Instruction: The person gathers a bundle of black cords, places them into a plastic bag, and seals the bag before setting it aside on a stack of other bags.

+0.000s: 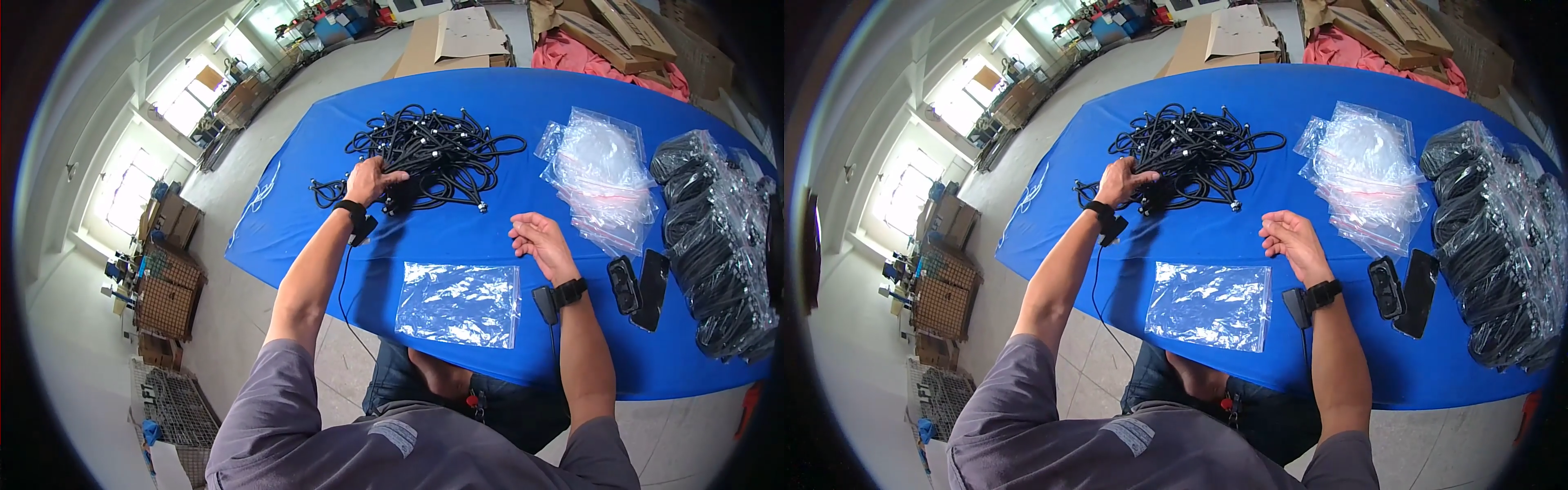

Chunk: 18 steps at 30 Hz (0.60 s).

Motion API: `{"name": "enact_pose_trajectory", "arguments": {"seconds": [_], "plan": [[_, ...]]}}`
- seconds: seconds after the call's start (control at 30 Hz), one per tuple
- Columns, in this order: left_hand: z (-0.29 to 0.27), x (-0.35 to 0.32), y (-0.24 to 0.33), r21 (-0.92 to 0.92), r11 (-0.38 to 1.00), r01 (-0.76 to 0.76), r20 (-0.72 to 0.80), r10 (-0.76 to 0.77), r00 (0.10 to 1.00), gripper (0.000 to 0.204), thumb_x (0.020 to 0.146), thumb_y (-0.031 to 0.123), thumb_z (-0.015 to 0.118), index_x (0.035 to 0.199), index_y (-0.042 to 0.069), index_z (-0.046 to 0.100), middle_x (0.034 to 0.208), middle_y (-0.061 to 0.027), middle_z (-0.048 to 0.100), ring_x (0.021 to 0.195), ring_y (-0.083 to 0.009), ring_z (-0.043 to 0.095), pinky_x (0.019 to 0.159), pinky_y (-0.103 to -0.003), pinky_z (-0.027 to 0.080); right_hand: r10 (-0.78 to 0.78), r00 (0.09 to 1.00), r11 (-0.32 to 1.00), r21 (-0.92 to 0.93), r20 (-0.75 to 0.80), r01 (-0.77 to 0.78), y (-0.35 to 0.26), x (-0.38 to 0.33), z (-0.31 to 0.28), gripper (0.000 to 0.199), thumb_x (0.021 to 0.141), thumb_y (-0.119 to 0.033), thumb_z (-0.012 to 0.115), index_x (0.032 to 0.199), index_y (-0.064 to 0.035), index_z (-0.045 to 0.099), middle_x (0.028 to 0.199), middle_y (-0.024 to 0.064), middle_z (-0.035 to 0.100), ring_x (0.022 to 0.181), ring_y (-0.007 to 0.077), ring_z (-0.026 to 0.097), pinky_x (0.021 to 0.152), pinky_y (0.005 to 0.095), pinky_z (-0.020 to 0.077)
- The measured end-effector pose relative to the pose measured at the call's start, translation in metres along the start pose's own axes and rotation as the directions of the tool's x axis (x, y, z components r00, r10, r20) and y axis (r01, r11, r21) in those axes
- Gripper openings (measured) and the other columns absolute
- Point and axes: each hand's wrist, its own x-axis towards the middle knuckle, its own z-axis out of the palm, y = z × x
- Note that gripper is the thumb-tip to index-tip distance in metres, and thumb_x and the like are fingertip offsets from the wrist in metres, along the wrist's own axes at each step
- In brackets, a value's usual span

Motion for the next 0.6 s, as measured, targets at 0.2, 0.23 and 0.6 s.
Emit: {"name": "enact_pose_trajectory", "arguments": {"seconds": [0.2, 0.23, 0.6], "plan": [[-0.015, 0.009, 0.001, -0.597, 0.798, 0.086, -0.006, -0.112, 0.994, 0.032, 0.087, 0.031, 0.081, 0.086, 0.005, 0.063, 0.066, 0.002, 0.055, 0.063, -0.0126, 0.055, 0.062, -0.03, 0.05, 0.002, 1.0, 1.0, -0.004, -0.011, -0.002, 0.001, 0.003, 0.003, 0.025, 0.1, -0.016, 0.065, 0.119, 0.0007, 0.062, 0.093, 0.0084, 0.068, 0.074, 0.0123, 0.065, 0.063, 0.0254, 0.0543], [-0.019, 0.009, 0.006, -0.731, 0.676, 0.091, -0.005, -0.139, 0.99, 0.029, 0.089, 0.028, 0.08, 0.088, 0.004, 0.063, 0.07, 0.0029, 0.056, 0.065, -0.0096, 0.055, 0.063, -0.028, 0.051, 0.005, 1.0, 1.0, 0.0, -0.012, -0.005, 0.001, 0.003, 0.003, 0.025, 0.1, -0.015, 0.065, 0.119, 0.0008, 0.062, 0.093, 0.0084, 0.068, 0.074, 0.0122, 0.065, 0.063, 0.0254, 0.0543], [-0.015, -0.046, 0.087, -0.772, 0.612, -0.17, -0.136, 0.102, 0.985, 0.035, 0.085, -0.001, 0.067, 0.121, -0.002, 0.065, 0.103, -0.0033, 0.069, 0.085, -0.0088, 0.063, 0.072, -0.024, 0.053, -0.142, 0.988, 0.988, -0.063, -0.063, 0.138, -0.001, -0.001, 0.006, 0.057, 0.092, -0.02, 0.075, 0.141, -0.0044, 0.05, 0.119, 0.0133, 0.065, 0.102, 0.018, 0.066, 0.086, 0.0316, 0.0551]]}}
